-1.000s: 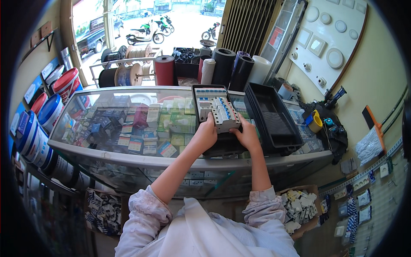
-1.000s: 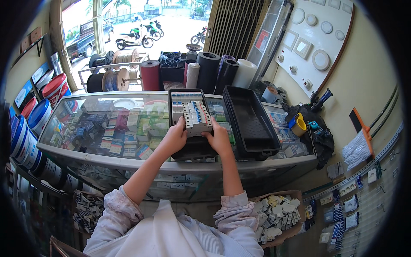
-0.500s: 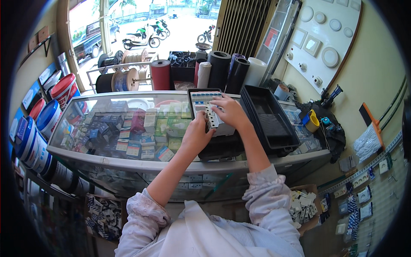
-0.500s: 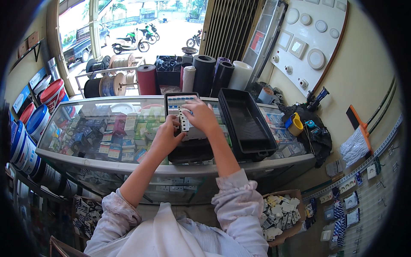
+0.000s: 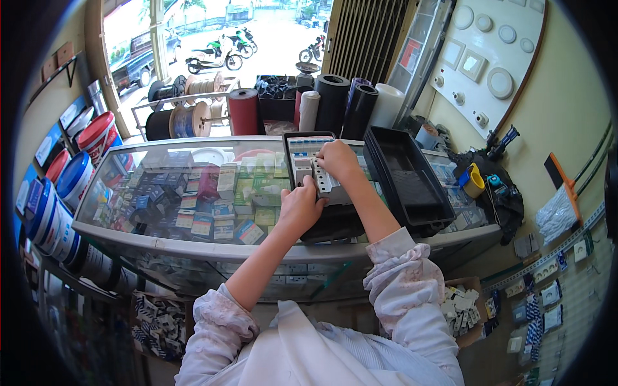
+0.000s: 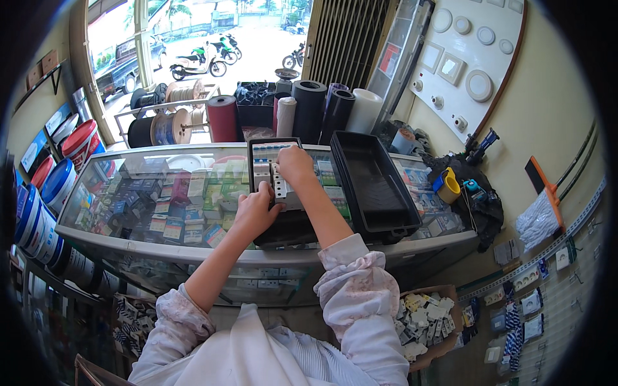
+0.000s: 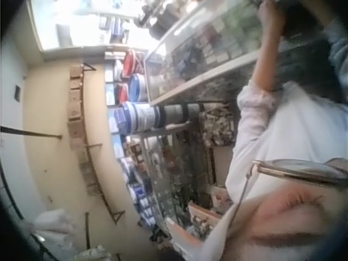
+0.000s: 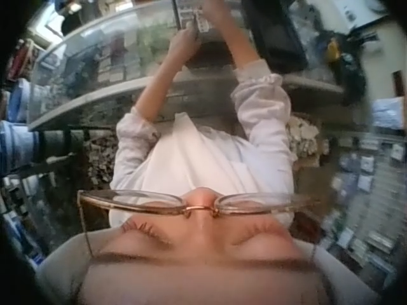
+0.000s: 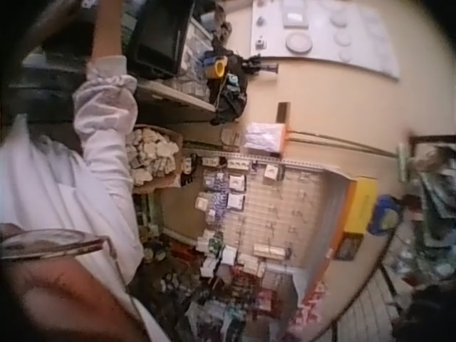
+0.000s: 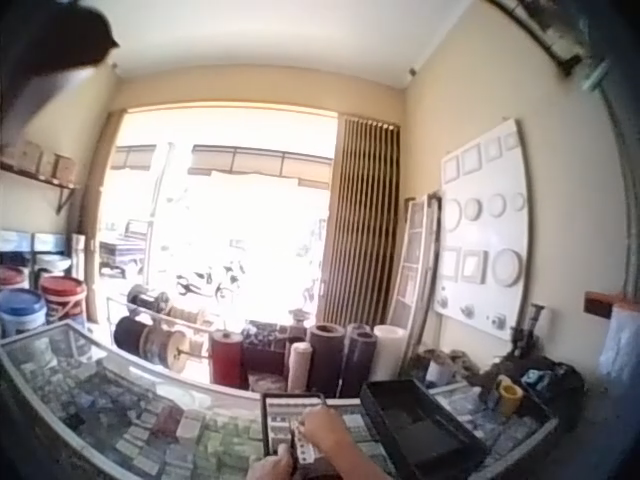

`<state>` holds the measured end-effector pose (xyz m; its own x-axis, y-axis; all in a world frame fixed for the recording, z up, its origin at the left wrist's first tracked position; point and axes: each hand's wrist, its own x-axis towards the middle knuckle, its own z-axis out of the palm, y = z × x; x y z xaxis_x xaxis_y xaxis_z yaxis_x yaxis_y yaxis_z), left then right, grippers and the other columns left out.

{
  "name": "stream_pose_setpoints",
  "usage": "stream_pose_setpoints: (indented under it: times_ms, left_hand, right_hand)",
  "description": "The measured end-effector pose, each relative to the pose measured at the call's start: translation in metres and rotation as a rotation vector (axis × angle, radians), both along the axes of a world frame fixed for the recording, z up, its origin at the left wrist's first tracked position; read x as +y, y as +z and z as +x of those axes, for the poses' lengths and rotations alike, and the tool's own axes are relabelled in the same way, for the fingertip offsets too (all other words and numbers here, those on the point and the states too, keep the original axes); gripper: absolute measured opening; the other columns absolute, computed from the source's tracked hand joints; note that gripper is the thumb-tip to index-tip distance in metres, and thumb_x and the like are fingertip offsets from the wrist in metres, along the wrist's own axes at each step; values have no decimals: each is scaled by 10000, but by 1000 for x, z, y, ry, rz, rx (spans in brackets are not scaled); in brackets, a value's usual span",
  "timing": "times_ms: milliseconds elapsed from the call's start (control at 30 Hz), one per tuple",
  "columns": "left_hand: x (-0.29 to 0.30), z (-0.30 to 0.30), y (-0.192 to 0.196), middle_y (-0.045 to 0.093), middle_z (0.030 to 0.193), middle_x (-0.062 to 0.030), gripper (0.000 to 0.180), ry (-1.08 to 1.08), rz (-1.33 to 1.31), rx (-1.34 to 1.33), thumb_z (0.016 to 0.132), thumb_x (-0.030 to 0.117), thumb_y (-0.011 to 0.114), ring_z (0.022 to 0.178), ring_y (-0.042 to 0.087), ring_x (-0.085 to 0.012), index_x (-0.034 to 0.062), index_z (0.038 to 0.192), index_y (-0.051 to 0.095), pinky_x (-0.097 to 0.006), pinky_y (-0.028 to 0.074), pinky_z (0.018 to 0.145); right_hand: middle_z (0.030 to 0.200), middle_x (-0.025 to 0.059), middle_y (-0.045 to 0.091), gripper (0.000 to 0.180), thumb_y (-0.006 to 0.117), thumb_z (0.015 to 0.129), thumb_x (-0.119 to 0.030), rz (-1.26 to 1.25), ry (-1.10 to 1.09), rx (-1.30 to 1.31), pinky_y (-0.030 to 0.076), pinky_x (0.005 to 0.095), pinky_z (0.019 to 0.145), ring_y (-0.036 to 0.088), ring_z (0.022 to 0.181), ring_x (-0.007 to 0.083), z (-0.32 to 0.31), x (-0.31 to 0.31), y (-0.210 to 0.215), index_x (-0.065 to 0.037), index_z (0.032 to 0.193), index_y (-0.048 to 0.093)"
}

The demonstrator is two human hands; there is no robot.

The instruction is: Installing and organizing miniature circuit breakers (MCBs) into a distribution board housing.

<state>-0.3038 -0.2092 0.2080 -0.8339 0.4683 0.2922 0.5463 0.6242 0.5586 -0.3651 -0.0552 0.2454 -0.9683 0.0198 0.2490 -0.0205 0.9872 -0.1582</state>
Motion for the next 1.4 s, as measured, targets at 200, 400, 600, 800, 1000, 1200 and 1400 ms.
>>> stream_pose_setpoints:
  times_ms: [200,400,600,800,1000,1200,1400]
  left_hand:
    - [1,2,2,635,794,-131,342,-4,-12,10,805,255,630,798,614,-343,56,963,401,-431,338,744]
    - [1,3,-3,633,792,-141,331,-1,-1,19,806,258,625,809,615,-338,50,957,416,-423,330,755]
    - [4,3,1,639,802,-146,326,13,-30,15,812,275,616,815,617,-331,37,943,435,-417,329,755]
    - [3,-2,-7,642,789,-146,309,-3,-44,53,822,282,602,804,623,-327,42,938,446,-419,331,752]
    - [4,-7,-15,647,798,-144,294,-7,-38,33,835,283,584,816,621,-329,48,942,443,-446,320,759]
    - [3,-9,-17,648,798,-169,322,-16,-27,24,830,288,580,824,622,-349,27,946,429,-460,313,775]
    - [-1,-8,-15,643,851,-206,371,-99,38,24,819,285,589,881,611,-370,0,989,422,-477,331,810]
  right_hand:
    - [1077,161,622,420,622,793,-288,-189,158,113,479,408,842,606,946,355,27,8,14,-43,1134,600]
    - [1185,267,529,683,624,800,-405,-548,-60,220,391,383,960,509,1121,380,95,39,-8,39,1281,431]
    - [1218,269,500,937,777,663,-220,-490,161,61,377,367,962,482,1158,368,107,41,-40,15,1387,230]
    - [1263,224,491,817,706,742,-93,-603,114,146,372,350,967,468,1197,317,107,35,-54,-48,1407,233]
    - [1195,254,521,787,683,732,-49,-609,111,200,394,382,935,495,1142,373,110,29,-55,-29,1386,243]
    - [1211,248,514,771,682,740,-57,-617,66,180,390,389,942,485,1160,364,107,28,-59,-51,1383,257]
    - [1290,241,457,778,697,758,-131,-660,71,197,373,383,977,438,1211,359,101,40,-69,-12,1380,245]
